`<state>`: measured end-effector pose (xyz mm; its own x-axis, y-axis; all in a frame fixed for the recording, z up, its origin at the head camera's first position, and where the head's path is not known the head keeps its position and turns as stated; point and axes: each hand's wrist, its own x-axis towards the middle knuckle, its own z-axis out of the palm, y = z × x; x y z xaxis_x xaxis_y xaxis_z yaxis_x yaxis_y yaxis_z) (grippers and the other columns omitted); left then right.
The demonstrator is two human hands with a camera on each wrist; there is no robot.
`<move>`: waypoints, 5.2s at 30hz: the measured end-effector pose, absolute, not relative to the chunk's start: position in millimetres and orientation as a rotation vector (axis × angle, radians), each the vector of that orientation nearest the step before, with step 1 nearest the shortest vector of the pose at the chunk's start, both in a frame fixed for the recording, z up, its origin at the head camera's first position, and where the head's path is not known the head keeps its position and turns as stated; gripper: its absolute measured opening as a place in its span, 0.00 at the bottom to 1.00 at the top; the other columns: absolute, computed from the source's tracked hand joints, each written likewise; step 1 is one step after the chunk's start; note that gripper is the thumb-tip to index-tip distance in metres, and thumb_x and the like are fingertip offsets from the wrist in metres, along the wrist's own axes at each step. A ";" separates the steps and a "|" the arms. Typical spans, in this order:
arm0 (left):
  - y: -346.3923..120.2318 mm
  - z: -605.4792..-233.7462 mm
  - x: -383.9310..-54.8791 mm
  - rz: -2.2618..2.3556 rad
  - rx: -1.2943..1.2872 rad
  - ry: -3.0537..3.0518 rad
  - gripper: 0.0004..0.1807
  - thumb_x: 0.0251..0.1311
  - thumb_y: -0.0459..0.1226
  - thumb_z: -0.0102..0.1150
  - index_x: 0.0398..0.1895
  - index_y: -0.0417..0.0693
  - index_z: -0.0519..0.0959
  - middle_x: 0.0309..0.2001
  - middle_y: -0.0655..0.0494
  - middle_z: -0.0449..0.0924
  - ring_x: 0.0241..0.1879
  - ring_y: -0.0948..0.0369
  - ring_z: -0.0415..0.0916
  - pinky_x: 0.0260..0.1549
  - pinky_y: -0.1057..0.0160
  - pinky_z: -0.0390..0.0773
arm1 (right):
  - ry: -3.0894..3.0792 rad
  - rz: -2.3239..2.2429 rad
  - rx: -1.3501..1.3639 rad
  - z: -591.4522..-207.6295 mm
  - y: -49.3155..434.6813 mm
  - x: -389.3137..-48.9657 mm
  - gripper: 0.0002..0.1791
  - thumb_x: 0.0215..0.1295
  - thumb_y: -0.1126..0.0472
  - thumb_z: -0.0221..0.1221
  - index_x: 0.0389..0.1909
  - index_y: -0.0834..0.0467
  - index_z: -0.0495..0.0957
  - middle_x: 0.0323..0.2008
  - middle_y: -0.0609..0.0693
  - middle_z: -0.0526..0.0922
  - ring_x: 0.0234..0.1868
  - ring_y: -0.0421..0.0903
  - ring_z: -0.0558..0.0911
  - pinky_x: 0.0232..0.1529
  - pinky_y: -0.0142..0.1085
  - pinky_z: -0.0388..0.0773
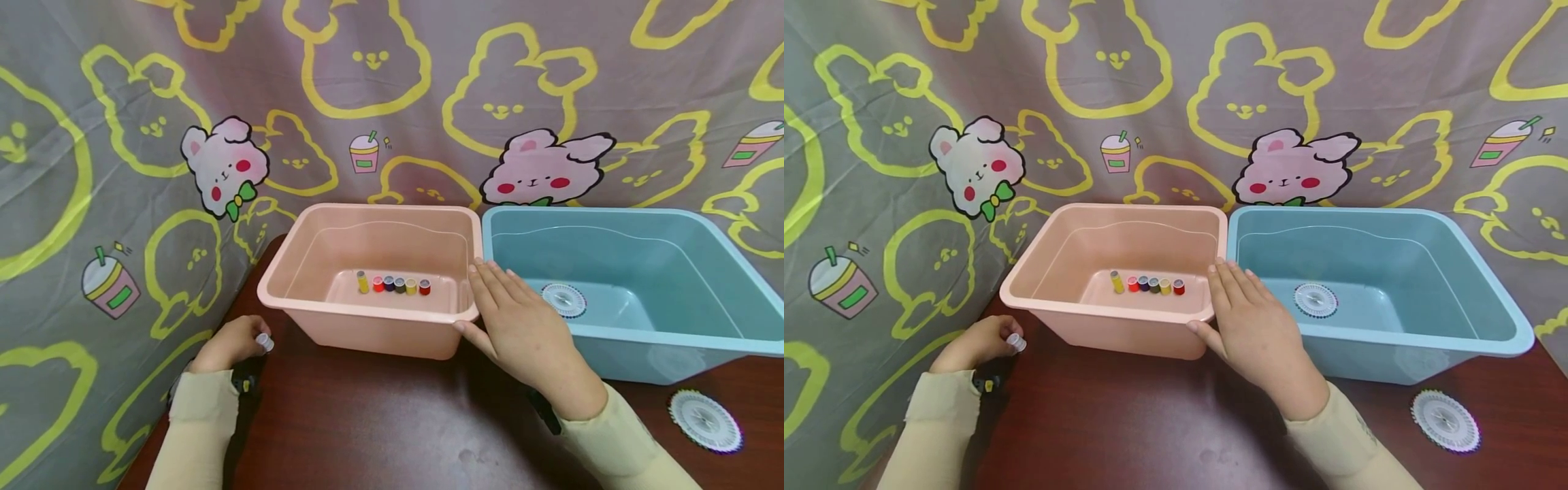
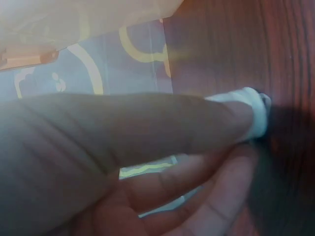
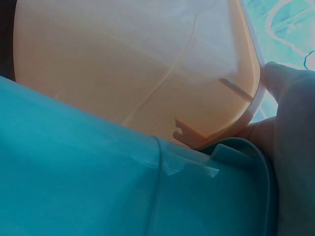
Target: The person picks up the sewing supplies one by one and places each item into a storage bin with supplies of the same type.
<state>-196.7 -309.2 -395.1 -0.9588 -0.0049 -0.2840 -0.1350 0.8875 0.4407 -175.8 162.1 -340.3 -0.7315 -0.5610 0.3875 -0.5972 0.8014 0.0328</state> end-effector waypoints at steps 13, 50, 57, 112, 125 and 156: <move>-307.1 -396.6 -203.4 0.770 -0.132 3.000 0.12 0.55 0.31 0.64 0.41 0.32 0.79 0.33 0.44 0.80 0.32 0.50 0.75 0.31 0.56 0.73 | -2.617 0.136 0.868 -340.7 162.0 -175.4 0.55 0.72 0.28 0.17 0.74 0.69 0.62 0.75 0.64 0.62 0.74 0.61 0.64 0.72 0.54 0.62; -300.9 -389.0 -214.1 1.252 -0.350 3.212 0.19 0.63 0.30 0.64 0.55 0.27 0.78 0.48 0.29 0.82 0.47 0.40 0.82 0.34 0.77 0.75 | -2.600 0.134 0.875 -341.4 161.9 -176.0 0.49 0.76 0.30 0.30 0.74 0.68 0.62 0.74 0.63 0.63 0.74 0.60 0.64 0.72 0.53 0.63; -301.8 -381.7 -215.5 1.424 -0.525 3.122 0.23 0.68 0.35 0.62 0.62 0.31 0.76 0.55 0.33 0.80 0.53 0.44 0.81 0.33 0.83 0.70 | -2.634 0.119 0.866 -340.6 161.6 -176.1 0.53 0.73 0.27 0.21 0.74 0.68 0.61 0.75 0.63 0.61 0.75 0.60 0.63 0.72 0.53 0.62; -215.5 -282.5 -211.7 1.672 0.269 3.070 0.22 0.62 0.38 0.70 0.57 0.39 0.79 0.48 0.43 0.84 0.43 0.66 0.81 0.43 0.76 0.78 | -2.592 0.126 0.869 -340.8 162.2 -174.7 0.54 0.73 0.28 0.19 0.73 0.69 0.63 0.74 0.64 0.63 0.74 0.61 0.65 0.71 0.53 0.63; -177.2 -258.0 -230.3 1.535 0.468 2.995 0.20 0.61 0.40 0.72 0.54 0.44 0.80 0.47 0.50 0.85 0.47 0.56 0.84 0.49 0.58 0.83 | -2.641 0.101 0.863 -337.9 160.9 -173.7 0.42 0.77 0.36 0.44 0.74 0.68 0.61 0.75 0.62 0.62 0.75 0.59 0.63 0.72 0.53 0.61; -113.8 -246.5 -308.1 1.478 0.755 2.646 0.16 0.59 0.33 0.71 0.50 0.40 0.81 0.43 0.47 0.84 0.43 0.56 0.82 0.49 0.60 0.80 | -2.638 0.105 0.860 -338.3 160.6 -174.7 0.54 0.72 0.27 0.19 0.74 0.68 0.62 0.75 0.63 0.62 0.75 0.60 0.63 0.73 0.52 0.61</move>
